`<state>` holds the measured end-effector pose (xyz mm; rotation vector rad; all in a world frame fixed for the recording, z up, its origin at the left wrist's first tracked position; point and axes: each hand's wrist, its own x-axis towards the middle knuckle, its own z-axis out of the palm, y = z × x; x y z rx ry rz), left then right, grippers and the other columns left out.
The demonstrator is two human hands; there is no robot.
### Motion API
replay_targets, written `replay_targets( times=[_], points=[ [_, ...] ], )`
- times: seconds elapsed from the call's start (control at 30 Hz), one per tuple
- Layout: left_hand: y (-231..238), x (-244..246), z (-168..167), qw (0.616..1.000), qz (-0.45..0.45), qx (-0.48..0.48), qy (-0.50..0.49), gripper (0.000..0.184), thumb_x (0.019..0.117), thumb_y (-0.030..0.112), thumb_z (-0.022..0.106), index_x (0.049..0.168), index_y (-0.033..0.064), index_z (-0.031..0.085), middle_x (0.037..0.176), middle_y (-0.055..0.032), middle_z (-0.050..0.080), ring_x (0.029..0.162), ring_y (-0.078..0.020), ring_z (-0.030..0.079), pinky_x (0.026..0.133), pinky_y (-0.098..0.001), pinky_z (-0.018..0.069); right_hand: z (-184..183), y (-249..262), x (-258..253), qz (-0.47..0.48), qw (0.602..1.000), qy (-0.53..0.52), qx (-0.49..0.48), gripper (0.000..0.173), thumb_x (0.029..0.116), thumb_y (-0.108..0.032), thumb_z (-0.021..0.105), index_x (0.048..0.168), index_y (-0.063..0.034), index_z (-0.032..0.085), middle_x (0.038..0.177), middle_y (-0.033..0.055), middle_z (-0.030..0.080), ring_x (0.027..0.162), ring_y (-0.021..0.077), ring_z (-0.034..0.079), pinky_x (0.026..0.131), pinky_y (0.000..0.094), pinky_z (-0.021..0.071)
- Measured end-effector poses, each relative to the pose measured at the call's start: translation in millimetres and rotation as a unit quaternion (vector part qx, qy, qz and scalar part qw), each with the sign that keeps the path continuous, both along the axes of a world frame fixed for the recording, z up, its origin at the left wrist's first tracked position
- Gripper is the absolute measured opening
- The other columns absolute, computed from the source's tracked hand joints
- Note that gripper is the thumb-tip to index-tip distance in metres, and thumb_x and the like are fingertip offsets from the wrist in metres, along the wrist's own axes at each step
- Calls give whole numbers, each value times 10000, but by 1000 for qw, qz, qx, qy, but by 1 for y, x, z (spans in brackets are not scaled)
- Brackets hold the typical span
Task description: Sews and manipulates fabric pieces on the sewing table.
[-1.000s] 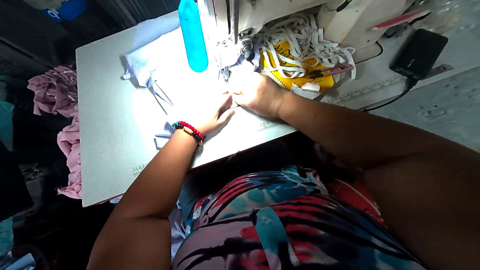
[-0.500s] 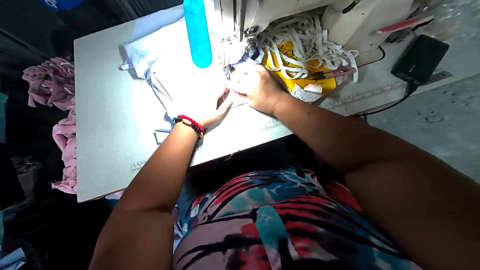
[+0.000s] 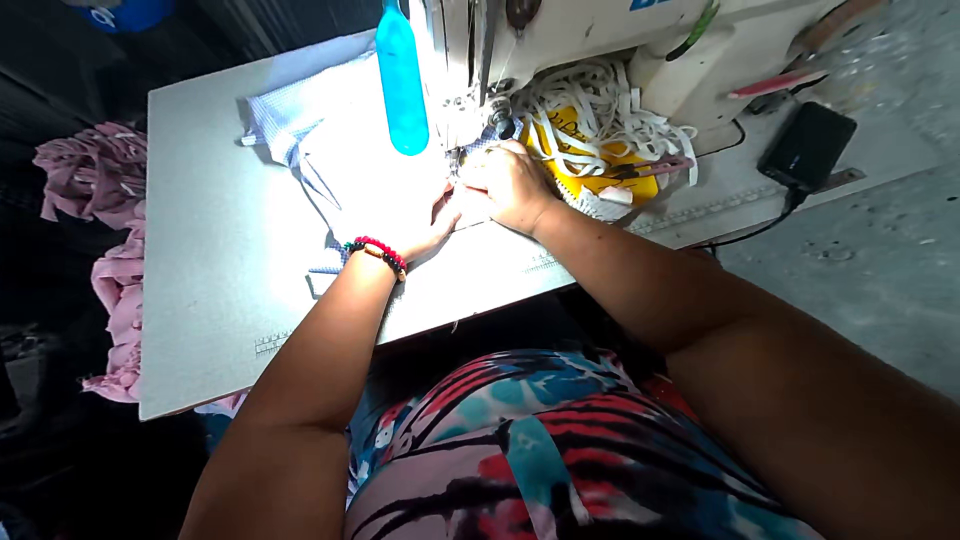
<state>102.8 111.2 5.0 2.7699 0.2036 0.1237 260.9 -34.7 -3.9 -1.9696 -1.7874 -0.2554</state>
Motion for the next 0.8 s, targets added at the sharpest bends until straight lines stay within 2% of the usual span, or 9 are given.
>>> replay_targets(
  times=[0.23,0.33,0.4,0.47,0.53,0.57,0.63,0.73,0.8],
  points=[
    [0,0,1,1000,11,10,7,578,1041,511,409,1437,129,583,1462,-111,584,1382,-320,520,1144,-591,351,6,6,-1,-45,993,99,-37,210,958,-188,605,969,-64,774,1063,138,743,1091,293,684,1021,537,448],
    [0,5,5,998,48,-44,-20,444,1072,418,439,1323,117,647,1325,-114,659,1285,-287,590,1095,-539,414,4,7,0,-57,991,117,-35,194,942,-187,611,963,-81,771,1050,117,741,1069,274,684,1011,523,455],
    [0,14,14,989,121,-78,-14,398,1092,365,443,1298,94,648,1236,-131,686,1200,-274,635,1053,-506,459,5,9,-2,-74,990,120,-23,177,928,-150,610,958,-80,770,1040,118,744,1066,275,691,995,515,477],
    [1,21,22,985,160,-58,23,438,1095,404,424,1403,165,622,1292,-121,684,1248,-295,622,1079,-547,433,8,12,-5,-98,986,129,-28,183,932,-148,599,967,-81,766,1044,114,747,1077,268,690,995,497,485],
    [2,22,23,987,146,-42,46,437,1096,384,419,1461,221,595,1392,-107,649,1321,-315,585,1111,-572,408,8,14,-3,-106,984,139,-28,190,938,-146,589,966,-70,761,1020,132,742,1050,282,694,954,490,508],
    [1,21,22,988,143,-29,52,435,1091,375,423,1473,244,586,1403,-101,645,1320,-322,587,1100,-582,415,7,15,-1,-102,984,145,-25,181,937,-136,592,961,-59,755,1004,146,736,1026,295,697,927,492,524],
    [-2,18,21,986,155,0,61,454,1077,380,417,1500,283,551,1377,-100,657,1267,-345,616,1027,-611,452,10,17,6,-84,984,151,-47,187,959,-126,587,997,-47,752,1046,162,732,1061,312,690,958,494,522],
    [-14,16,17,981,180,7,68,513,1068,338,415,1576,273,436,1449,-127,601,1285,-385,595,1018,-646,444,14,19,15,-57,986,136,-77,199,973,-136,591,1010,-58,770,1074,167,735,1090,319,684,995,508,507],
    [-20,13,8,981,185,39,34,482,1052,304,431,1525,259,510,1427,-144,603,1281,-381,591,1028,-606,457,16,19,19,-51,986,129,-96,197,971,-133,593,1011,-75,777,1076,157,742,1099,318,685,998,524,507]
  ],
)
